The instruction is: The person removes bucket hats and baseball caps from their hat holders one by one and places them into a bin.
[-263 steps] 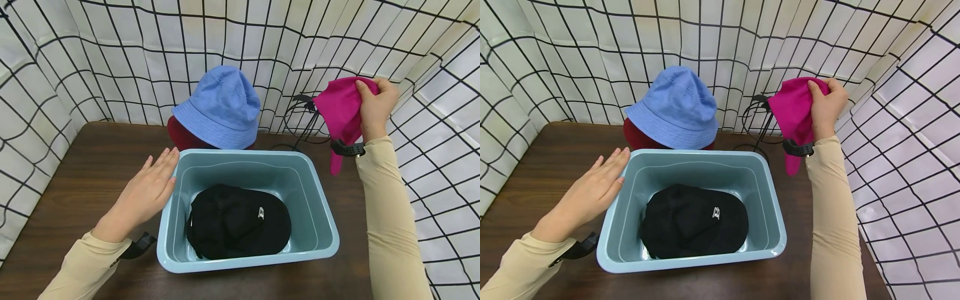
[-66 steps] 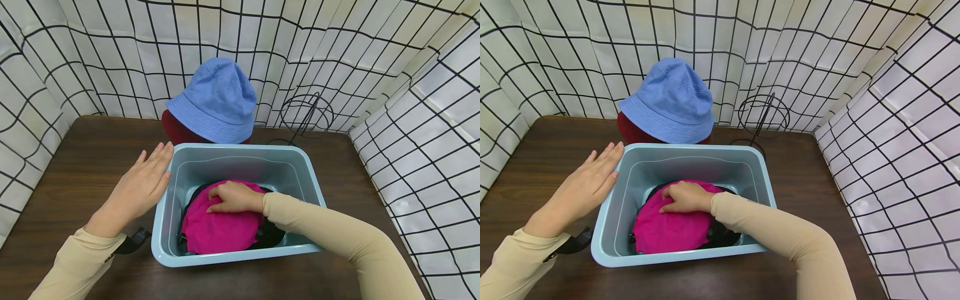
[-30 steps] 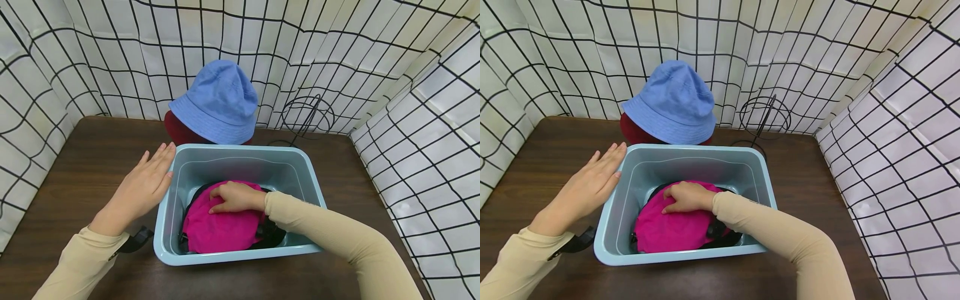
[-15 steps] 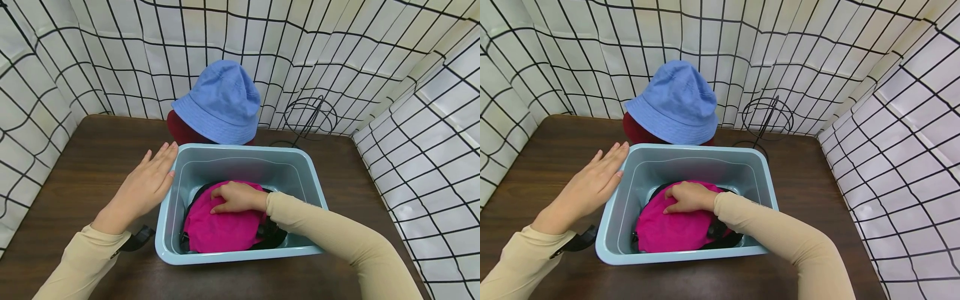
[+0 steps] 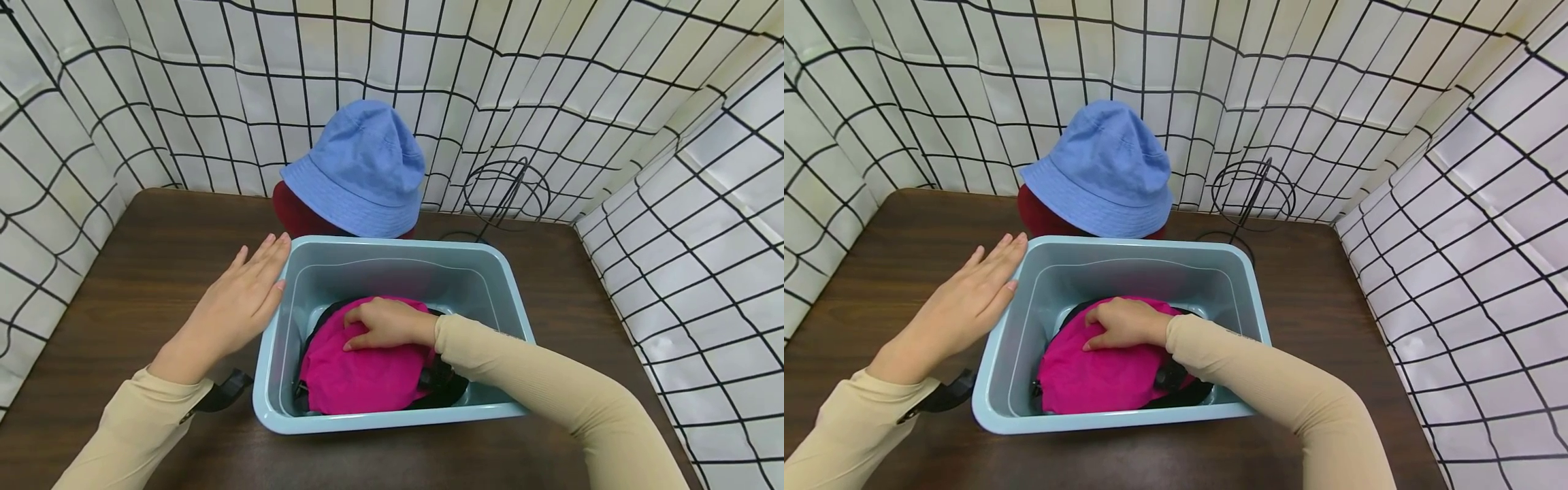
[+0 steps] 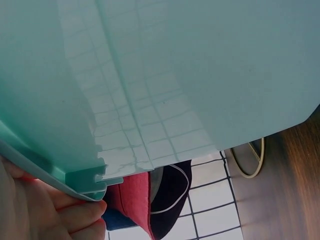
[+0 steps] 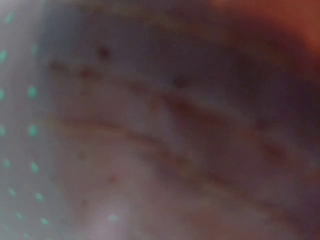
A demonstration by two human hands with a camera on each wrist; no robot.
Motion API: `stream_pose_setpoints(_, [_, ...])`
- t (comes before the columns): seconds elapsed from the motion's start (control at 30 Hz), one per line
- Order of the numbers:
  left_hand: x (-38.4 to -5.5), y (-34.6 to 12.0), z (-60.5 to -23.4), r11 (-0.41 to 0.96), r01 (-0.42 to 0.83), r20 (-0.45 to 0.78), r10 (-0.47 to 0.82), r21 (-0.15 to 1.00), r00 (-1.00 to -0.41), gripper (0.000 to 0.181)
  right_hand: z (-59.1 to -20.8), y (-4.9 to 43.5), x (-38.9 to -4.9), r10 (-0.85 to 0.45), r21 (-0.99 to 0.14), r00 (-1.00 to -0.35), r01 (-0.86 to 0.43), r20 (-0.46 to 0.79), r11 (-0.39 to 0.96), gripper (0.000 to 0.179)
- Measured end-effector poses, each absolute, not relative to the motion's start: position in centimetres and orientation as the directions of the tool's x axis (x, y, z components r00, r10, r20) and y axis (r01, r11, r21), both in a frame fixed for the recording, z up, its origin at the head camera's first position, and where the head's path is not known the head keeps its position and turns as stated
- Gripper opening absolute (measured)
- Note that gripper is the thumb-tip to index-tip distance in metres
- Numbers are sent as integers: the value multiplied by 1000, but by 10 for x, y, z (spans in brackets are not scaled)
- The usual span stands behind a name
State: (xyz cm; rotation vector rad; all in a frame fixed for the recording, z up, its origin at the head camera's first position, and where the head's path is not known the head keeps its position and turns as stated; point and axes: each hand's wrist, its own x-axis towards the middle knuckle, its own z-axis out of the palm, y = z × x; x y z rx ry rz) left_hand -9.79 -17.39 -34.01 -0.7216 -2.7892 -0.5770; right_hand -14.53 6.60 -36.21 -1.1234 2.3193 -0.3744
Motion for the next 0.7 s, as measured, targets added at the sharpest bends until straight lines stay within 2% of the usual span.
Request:
stream_pose_setpoints(0.3, [-99, -174, -340, 806, 502, 287, 424, 313, -859, 57, -361, 67, -145, -794, -455, -521, -652, -314, 607, 22])
stream_pose_setpoints(0.5, [-98, -174, -339, 809, 502, 285, 426, 306, -859, 57, -354, 67, -147, -805, -436, -537, -680, -250, 589, 20])
stream_pose_setpoints(0.7, [-99, -174, -339, 808, 503, 278, 430, 306, -859, 56, -348, 69, -149, -810, -471, -556, -672, -188, 571, 14])
